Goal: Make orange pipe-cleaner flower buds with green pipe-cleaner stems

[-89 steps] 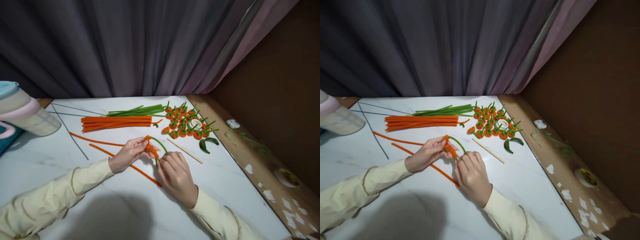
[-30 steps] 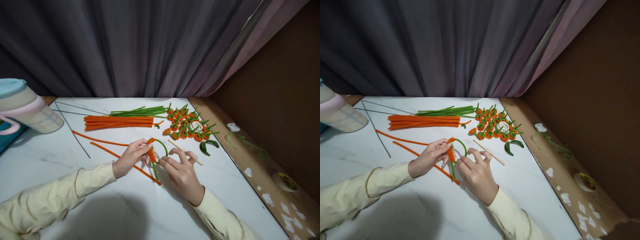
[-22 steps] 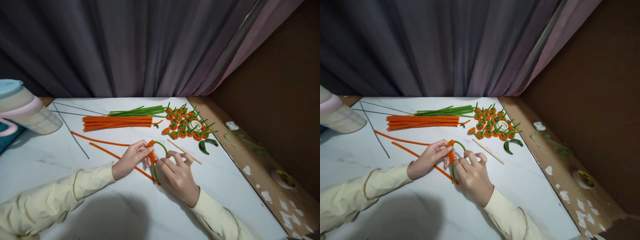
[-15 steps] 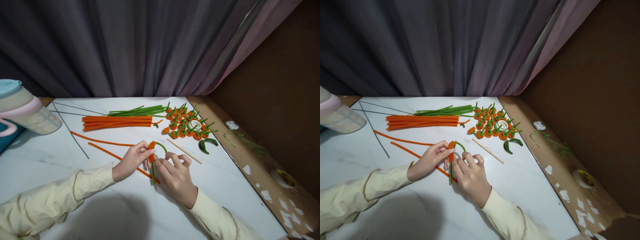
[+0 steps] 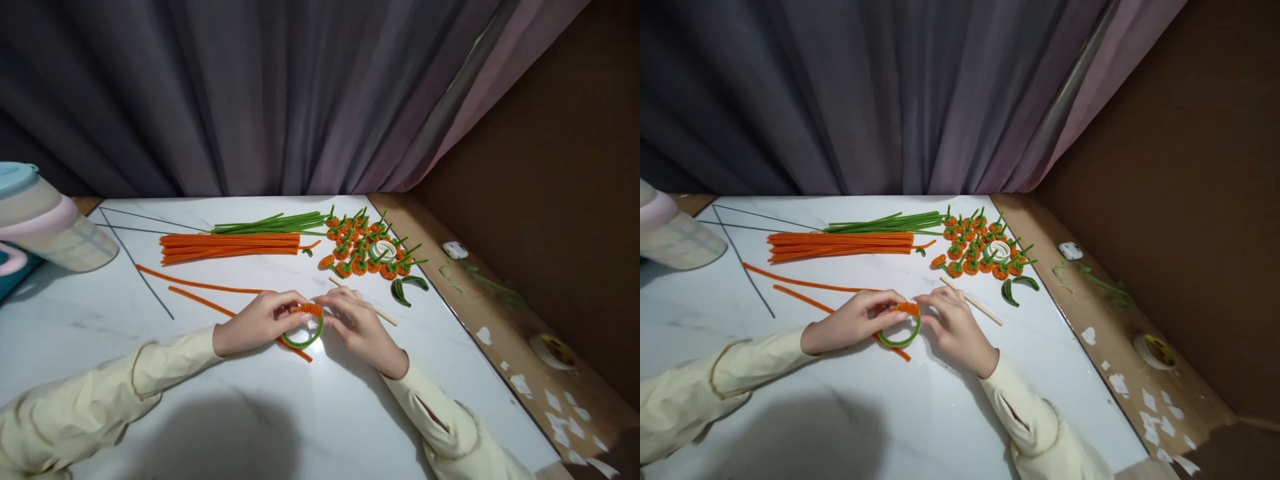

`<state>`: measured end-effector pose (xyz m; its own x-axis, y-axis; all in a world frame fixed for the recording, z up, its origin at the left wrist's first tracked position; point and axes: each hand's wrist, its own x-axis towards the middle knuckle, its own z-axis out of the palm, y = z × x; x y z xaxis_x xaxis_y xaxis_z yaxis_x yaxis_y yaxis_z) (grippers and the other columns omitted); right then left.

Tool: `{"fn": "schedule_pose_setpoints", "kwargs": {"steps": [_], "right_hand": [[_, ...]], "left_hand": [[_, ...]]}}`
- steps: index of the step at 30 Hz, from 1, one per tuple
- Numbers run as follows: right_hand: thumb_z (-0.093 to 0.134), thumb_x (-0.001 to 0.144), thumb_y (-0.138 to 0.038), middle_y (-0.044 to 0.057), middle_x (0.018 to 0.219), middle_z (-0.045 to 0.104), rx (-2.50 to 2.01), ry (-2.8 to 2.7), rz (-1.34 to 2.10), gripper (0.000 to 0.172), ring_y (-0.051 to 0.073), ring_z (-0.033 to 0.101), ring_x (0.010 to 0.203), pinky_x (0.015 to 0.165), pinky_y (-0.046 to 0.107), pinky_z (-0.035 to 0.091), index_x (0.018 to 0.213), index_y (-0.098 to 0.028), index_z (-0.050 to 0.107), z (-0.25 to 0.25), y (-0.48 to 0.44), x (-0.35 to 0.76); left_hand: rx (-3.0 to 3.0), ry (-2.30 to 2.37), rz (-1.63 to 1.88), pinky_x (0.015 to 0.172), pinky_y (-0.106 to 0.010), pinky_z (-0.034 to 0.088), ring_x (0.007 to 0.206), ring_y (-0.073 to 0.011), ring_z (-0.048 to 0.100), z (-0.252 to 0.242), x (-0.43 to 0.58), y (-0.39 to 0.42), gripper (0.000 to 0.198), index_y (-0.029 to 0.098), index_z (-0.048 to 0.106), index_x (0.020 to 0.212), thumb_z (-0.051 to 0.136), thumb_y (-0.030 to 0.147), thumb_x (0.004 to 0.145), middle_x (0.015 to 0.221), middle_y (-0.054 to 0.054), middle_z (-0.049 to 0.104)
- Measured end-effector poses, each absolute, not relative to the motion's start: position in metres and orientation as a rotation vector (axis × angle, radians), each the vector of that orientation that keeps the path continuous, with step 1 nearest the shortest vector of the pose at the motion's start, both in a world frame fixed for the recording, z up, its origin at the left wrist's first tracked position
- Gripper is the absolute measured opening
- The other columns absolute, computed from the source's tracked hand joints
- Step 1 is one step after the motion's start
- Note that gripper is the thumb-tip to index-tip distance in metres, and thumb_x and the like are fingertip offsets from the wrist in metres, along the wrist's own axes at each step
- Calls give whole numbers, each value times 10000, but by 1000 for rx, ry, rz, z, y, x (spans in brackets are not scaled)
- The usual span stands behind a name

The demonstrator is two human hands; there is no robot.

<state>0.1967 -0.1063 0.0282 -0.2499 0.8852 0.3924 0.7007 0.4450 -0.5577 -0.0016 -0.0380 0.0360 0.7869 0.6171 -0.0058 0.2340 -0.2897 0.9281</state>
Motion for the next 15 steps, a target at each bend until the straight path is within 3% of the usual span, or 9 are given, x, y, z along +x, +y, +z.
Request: {"fn": "schedule_pose_setpoints", "kwargs": {"steps": [2,7,11,15], "right_hand": [[506,904,-187,41,822,654,-1257,-2051,386,131,176,568,822,741,322,425,968,-190,620,23,-106,194],[398,923,-125,29,695,605,-1165,-2153,285,223,161,509,711,677,317,362,861,-154,610,22,-110,189],[352,896,-81,37,681,591,-1134,-2247,119,261,170,484,700,662,331,333,891,-142,606,26,-112,190],[396,906,-127,41,705,570,-1131,-2229,150,189,161,459,684,640,307,345,940,-128,582,28,-114,186]], "left_hand": [[2066,591,474,658,-217,400,704,-145,551,37,-3,-39,186,194,645,944,519,315,880,821,-24,636],[2310,484,468,678,-216,410,719,-157,585,43,-7,-37,213,202,621,1021,514,334,894,816,-37,639],[2360,439,362,653,-202,414,685,-146,597,56,-12,-31,212,192,615,1017,501,332,905,776,-24,644],[2428,359,420,688,-200,417,726,-146,598,59,-15,-30,223,193,635,999,430,256,938,822,-43,647]]}}
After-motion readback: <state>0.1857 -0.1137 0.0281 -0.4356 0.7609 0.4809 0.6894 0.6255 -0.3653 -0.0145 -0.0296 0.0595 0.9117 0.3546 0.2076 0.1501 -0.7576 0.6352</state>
